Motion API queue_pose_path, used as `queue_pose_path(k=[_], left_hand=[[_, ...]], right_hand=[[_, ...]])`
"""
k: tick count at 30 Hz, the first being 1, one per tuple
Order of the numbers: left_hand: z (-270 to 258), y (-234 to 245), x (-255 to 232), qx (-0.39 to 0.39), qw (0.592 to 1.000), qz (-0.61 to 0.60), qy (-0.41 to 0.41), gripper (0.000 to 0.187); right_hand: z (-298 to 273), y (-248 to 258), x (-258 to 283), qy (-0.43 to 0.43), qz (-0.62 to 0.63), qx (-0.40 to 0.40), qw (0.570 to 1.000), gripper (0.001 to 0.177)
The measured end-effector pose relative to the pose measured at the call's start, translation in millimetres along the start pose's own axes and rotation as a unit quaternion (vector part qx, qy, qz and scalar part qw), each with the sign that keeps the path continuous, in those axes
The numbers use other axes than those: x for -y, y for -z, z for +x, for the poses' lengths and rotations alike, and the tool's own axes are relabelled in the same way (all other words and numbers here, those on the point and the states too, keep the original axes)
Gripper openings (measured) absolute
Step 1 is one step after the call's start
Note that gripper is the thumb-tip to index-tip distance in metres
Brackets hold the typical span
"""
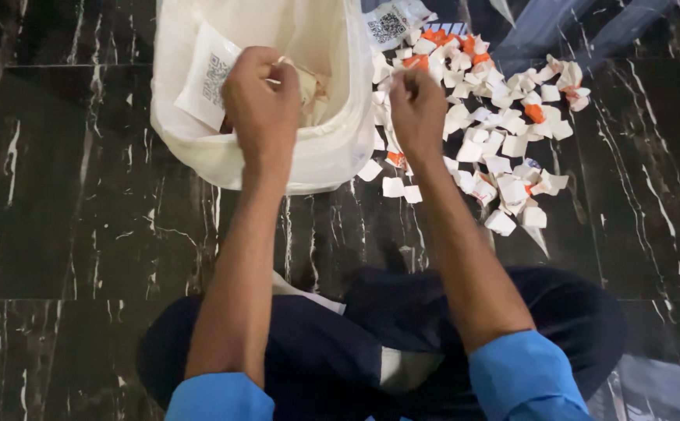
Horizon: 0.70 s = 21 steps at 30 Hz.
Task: The person sits on a dark marble floor and collects small white and orange paper fragments scattered around a white plastic bin. They pick up the pieces by hand and place them into the bin, gradually clearing the floor area.
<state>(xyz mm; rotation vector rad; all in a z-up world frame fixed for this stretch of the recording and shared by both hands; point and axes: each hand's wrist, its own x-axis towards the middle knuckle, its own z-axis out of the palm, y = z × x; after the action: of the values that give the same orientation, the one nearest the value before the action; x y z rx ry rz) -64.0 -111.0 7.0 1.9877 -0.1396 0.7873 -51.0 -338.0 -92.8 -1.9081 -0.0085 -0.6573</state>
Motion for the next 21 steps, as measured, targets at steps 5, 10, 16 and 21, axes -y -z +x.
queue_pose_path(k=[5, 10, 16, 21], left_hand=[[-36, -31, -38, 0.063, 0.986, -0.097, -0.119, 0.018], [-116, -63, -55, 0.170, 0.961, -0.134, -0.171, 0.014], [-169, -91, 17, 0.277, 0.960, -0.021, 0.007, 0.009], [-190, -96, 66, 0.268, 0.960, 0.018, 0.073, 0.012]], right_hand=[[-54, -21, -105, 0.005, -0.224, 0.188, 0.956, 0.018], [-110, -42, -141, 0.019, -0.348, 0.282, 0.894, 0.019], [-127, -60, -165, 0.070, -0.398, 0.240, 0.883, 0.021], [-123, -60, -180, 0.087, -0.417, 0.252, 0.869, 0.023]])
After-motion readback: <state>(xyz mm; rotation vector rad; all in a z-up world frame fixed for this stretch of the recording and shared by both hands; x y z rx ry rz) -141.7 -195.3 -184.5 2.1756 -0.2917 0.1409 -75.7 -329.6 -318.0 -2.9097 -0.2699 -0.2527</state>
